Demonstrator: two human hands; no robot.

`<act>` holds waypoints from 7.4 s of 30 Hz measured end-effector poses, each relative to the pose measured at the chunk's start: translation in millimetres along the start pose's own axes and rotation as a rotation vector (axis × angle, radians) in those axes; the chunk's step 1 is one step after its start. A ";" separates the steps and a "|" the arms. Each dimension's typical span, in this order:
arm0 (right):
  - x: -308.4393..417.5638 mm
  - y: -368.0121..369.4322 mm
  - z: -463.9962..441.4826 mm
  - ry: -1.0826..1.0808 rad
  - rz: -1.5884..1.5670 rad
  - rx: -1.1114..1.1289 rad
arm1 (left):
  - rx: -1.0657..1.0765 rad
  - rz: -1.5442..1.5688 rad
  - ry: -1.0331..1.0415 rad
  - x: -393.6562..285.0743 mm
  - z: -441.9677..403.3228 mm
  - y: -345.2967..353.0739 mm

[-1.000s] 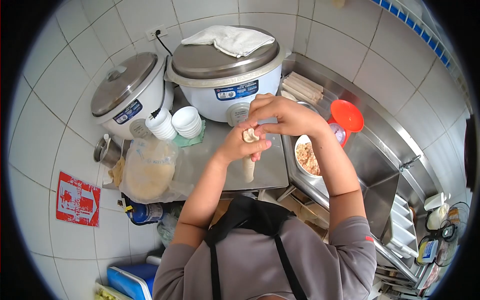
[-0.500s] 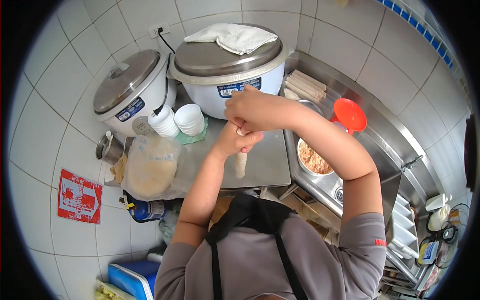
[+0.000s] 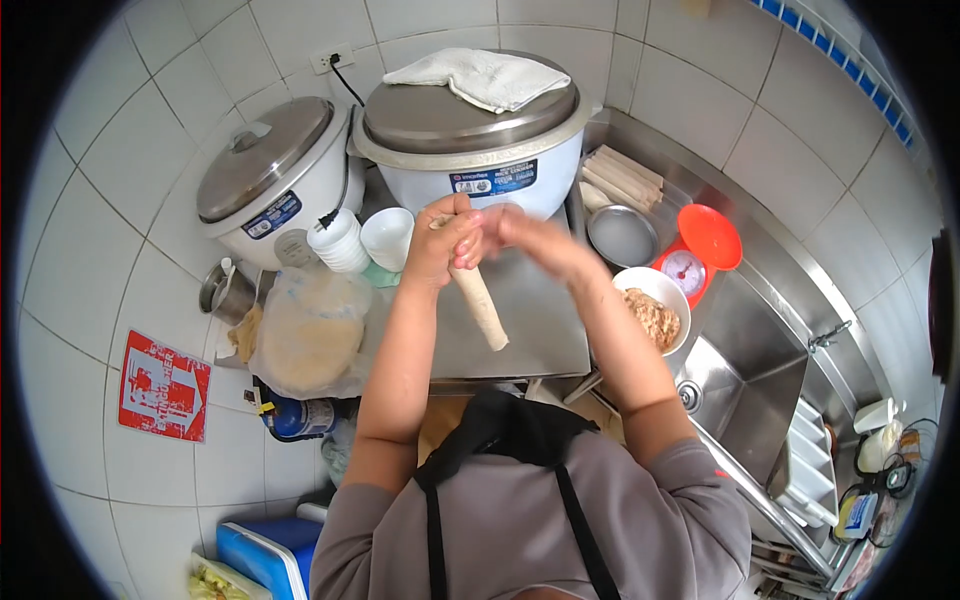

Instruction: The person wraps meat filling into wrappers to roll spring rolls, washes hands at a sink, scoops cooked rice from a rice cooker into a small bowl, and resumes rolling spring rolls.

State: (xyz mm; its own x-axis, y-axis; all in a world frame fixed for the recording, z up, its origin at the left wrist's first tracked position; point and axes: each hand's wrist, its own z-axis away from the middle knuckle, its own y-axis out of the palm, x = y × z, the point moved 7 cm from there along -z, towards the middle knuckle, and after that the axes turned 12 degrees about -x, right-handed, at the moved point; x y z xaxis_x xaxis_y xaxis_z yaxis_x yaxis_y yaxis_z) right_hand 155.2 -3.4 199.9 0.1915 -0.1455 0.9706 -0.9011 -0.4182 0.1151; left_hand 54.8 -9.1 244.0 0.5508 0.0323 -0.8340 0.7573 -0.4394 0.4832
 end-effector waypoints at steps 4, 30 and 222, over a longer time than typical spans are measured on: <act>-52.6 41.1 32.0 0.175 0.084 0.248 | 0.037 0.146 0.153 -10.2 -12.1 -26.8; 180.5 34.9 65.3 -0.857 1.247 -0.206 | 0.276 0.152 -0.269 52.5 23.9 32.1; -62.9 -230.7 70.8 0.750 0.298 -0.044 | -0.645 -1.553 0.467 134.5 137.6 -120.3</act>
State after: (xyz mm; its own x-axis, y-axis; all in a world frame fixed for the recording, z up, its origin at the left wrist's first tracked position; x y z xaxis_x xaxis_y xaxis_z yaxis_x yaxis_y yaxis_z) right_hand 378.6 38.7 97.4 -0.3573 0.4012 0.8434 -0.8905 -0.4186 -0.1782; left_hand -10.6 -75.4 37.1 -0.8016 0.3259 -0.5013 0.5769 0.6417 -0.5053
